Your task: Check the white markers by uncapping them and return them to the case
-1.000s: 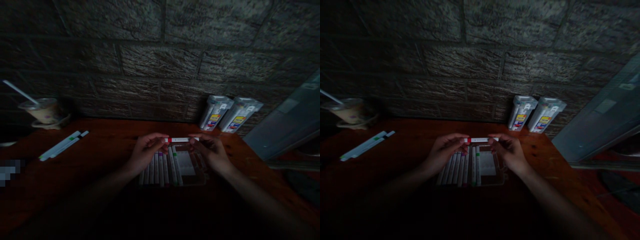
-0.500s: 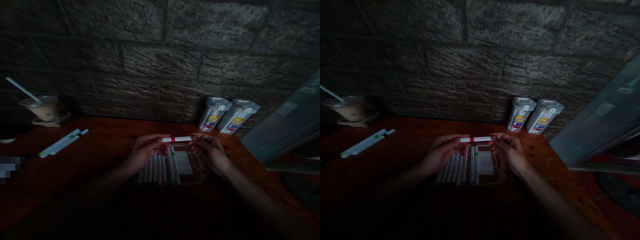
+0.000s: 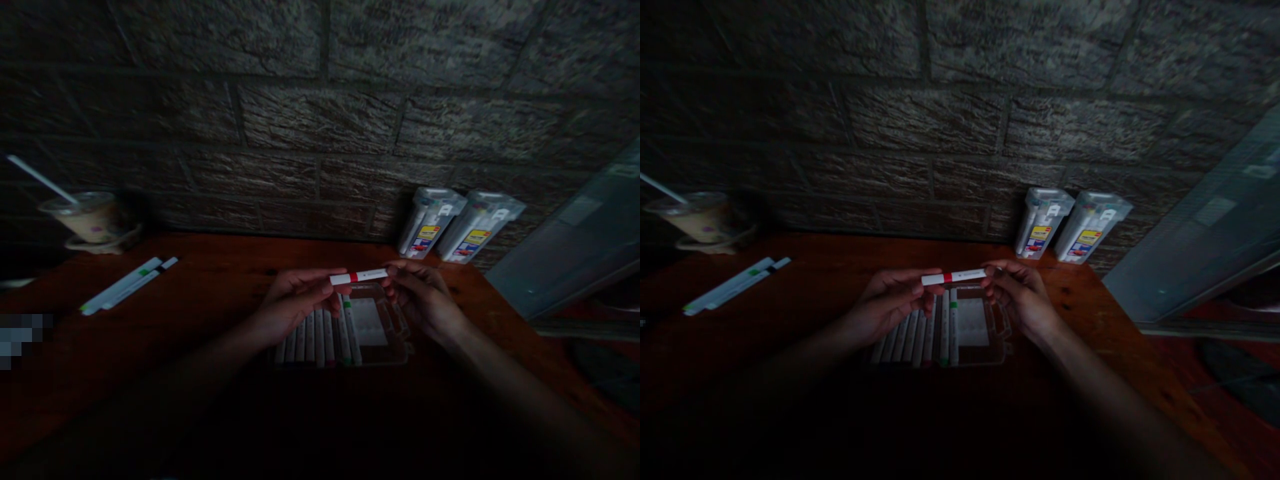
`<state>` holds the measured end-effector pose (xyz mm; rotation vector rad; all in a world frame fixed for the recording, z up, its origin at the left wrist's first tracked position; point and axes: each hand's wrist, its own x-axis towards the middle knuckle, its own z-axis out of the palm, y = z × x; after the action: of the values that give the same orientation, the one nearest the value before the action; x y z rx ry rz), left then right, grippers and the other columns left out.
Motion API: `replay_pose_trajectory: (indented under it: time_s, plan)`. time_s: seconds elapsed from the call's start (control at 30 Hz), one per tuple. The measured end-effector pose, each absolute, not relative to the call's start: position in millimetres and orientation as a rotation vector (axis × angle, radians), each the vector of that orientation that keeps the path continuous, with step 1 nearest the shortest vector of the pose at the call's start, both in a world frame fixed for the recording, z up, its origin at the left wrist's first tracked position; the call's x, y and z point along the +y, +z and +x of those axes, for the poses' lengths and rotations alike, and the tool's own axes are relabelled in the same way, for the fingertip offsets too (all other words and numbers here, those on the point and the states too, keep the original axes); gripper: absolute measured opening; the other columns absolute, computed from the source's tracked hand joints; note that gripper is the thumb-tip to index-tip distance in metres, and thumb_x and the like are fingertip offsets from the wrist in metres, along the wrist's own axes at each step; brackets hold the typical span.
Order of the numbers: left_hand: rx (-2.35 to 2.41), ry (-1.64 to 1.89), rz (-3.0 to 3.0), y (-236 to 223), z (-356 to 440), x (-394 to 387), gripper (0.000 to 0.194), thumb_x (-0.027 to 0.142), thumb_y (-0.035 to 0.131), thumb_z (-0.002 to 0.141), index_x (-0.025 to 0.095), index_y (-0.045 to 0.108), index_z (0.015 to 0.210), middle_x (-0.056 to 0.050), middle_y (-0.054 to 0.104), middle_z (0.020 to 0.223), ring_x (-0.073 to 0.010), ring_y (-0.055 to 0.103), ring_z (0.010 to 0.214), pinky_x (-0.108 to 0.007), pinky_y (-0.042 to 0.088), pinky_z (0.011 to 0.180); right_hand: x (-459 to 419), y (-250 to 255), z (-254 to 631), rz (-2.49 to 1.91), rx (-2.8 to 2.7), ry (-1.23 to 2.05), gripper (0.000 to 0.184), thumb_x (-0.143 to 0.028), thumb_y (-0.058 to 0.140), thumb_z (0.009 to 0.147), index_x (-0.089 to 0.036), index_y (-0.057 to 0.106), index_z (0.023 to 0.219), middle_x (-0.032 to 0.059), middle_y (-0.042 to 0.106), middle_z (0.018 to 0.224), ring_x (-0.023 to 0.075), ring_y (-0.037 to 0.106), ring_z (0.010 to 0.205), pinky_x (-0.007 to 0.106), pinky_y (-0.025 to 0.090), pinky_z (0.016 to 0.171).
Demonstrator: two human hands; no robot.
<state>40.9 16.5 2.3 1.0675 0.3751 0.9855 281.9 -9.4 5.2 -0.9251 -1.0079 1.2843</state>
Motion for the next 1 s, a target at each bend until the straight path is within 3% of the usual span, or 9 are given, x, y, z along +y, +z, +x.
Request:
replay_pose_trajectory:
  time_s: [0.7, 1.0]
  plan:
    - [0.375, 0.893, 1.003, -5.1, 36.5, 22.9, 0.028, 0.035, 0.083, 0.082, 0.013, 0.083, 0.099, -0.013, 0.081, 0.081, -0.0137, 0.07, 0.057, -0.024, 0.057, 0.055, -10.9, 4.5, 281.7, -0.897, -1.078, 1.274, 0.019, -0.032, 0.089, 0.074, -0.021, 0.081, 0.088, 0.0019, 0.074, 0.072, 0.0094, 0.064, 0.058, 0.018, 0.051, 0.051]
    - [0.402, 0.951, 1.005, -1.4, 38.8, 22.1, 0.028, 0.026, 0.087, 0.076, 0.015, 0.083, 0.1, -0.012, 0.081, 0.086, -0.0123, 0.068, 0.061, -0.023, 0.057, 0.057, -11.0, 5.5, 283.8, -0.915, -1.053, 1.276, 0.02, -0.034, 0.09, 0.073, -0.021, 0.08, 0.084, 0.0014, 0.074, 0.07, 0.0089, 0.063, 0.052, 0.018, 0.051, 0.047]
